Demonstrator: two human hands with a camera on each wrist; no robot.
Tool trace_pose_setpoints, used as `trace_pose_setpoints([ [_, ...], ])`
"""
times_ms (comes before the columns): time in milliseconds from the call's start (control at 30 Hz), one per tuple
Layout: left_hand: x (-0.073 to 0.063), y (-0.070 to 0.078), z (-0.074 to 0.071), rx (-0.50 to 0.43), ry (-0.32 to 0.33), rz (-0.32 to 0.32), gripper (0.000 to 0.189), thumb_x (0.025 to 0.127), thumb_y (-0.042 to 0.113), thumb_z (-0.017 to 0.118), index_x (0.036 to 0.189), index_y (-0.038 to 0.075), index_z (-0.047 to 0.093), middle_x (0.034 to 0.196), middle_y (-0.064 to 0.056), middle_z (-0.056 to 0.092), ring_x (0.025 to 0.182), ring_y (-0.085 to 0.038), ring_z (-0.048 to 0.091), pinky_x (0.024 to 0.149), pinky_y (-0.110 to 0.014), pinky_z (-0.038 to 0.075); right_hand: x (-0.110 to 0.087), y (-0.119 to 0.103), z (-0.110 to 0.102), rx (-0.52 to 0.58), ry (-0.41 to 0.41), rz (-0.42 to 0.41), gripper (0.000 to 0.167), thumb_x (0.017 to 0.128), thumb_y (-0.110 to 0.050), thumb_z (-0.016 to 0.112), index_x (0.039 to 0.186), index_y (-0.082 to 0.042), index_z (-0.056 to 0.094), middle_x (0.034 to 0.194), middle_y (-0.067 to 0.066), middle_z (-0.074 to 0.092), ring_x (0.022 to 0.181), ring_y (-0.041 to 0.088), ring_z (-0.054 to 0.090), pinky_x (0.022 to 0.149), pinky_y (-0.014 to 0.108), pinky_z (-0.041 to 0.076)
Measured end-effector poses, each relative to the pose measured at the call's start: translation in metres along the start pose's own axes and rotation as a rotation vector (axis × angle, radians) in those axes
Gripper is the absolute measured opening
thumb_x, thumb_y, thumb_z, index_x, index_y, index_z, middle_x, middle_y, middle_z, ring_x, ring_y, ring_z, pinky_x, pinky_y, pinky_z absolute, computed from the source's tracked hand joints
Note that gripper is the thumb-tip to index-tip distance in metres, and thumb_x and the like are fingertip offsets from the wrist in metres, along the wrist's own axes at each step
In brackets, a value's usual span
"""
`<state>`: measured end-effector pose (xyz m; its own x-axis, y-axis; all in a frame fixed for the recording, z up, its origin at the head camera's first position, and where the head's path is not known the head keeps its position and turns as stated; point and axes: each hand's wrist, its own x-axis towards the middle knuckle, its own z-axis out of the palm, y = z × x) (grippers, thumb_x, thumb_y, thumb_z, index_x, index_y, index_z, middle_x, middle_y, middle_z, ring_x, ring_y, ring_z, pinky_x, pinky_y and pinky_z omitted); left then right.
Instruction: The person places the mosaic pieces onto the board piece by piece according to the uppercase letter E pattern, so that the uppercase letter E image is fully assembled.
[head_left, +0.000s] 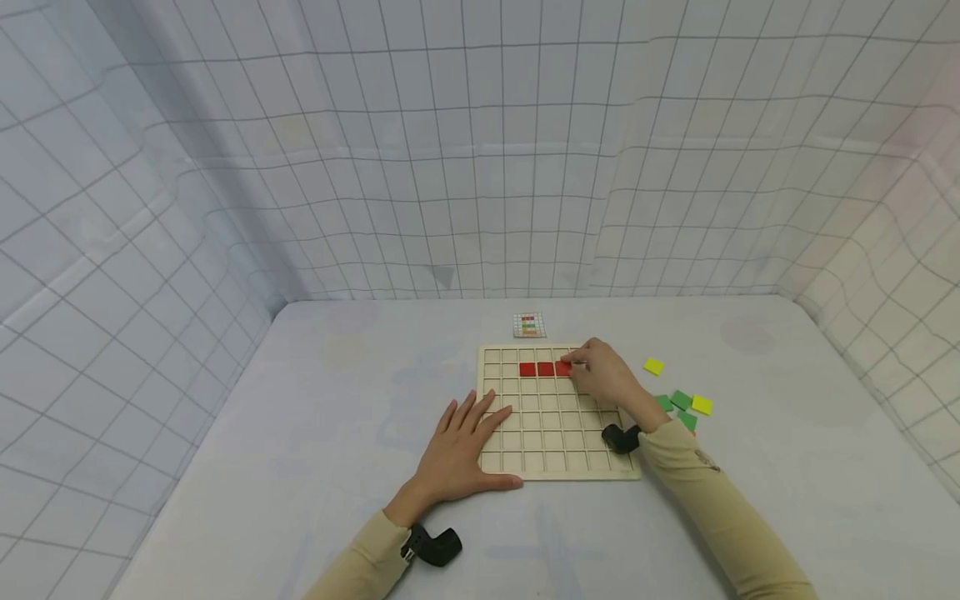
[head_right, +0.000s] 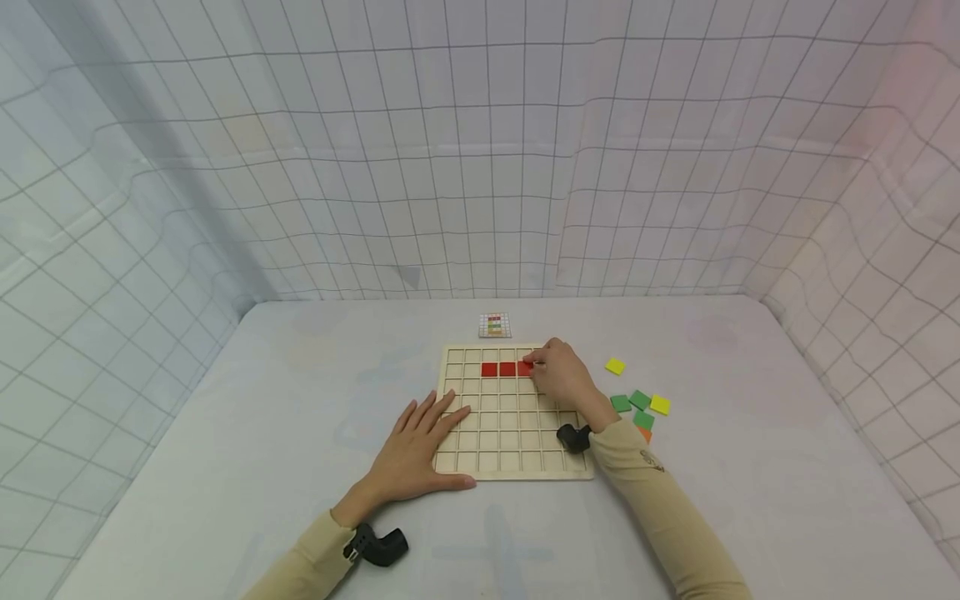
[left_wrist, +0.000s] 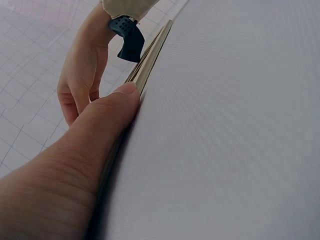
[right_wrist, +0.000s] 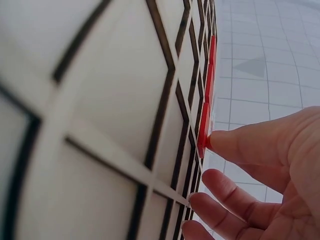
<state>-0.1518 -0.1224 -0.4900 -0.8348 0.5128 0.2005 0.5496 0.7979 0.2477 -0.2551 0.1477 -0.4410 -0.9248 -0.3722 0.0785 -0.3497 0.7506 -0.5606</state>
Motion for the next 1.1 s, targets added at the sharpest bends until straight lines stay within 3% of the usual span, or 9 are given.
trace_pose_setpoints([
  [267,0.0,0.0,0.001,0.007,0.005,0.0,0.099,0.073,0.082,0.049,0.151,0.025,0.028,0.157,-0.006,0.017,0.143,-0.029,0.009,0.113,-0.049,0.006,-0.002,0.001,0.0,-0.03,-0.004,-0.037,0.023,0.092,-0.009,0.059,0.11,0.0,0.07,0.101,0.014,0.058,0.085,0.026,0.053,0.072,0.041,0.047],
  [500,-0.001,0.001,0.0,0.001,0.015,0.008,0.098,0.073,0.081,0.05,0.151,0.024,0.03,0.156,-0.007,0.018,0.142,-0.031,0.011,0.113,-0.05,0.008,-0.01,0.009,-0.01,0.041,-0.024,-0.074,0.022,0.092,-0.011,0.06,0.11,-0.001,0.07,0.103,0.014,0.059,0.088,0.027,0.055,0.073,0.042,0.048],
  [800,-0.002,0.001,0.001,0.006,0.024,0.012,0.099,0.073,0.081,0.05,0.151,0.024,0.029,0.156,-0.007,0.018,0.142,-0.031,0.011,0.113,-0.05,0.008,-0.029,0.025,-0.032,-0.006,0.082,0.005,0.02,0.093,-0.018,0.062,0.103,-0.003,0.071,0.105,0.014,0.064,0.093,0.03,0.057,0.072,0.044,0.048],
  [1100,-0.002,0.0,0.002,0.015,0.024,0.011,0.099,0.073,0.082,0.049,0.151,0.024,0.029,0.156,-0.007,0.018,0.142,-0.03,0.01,0.113,-0.05,0.008,-0.045,0.048,-0.049,-0.054,0.123,0.097,0.022,0.092,-0.02,0.062,0.101,-0.002,0.071,0.107,0.02,0.063,0.094,0.036,0.056,0.071,0.049,0.049],
])
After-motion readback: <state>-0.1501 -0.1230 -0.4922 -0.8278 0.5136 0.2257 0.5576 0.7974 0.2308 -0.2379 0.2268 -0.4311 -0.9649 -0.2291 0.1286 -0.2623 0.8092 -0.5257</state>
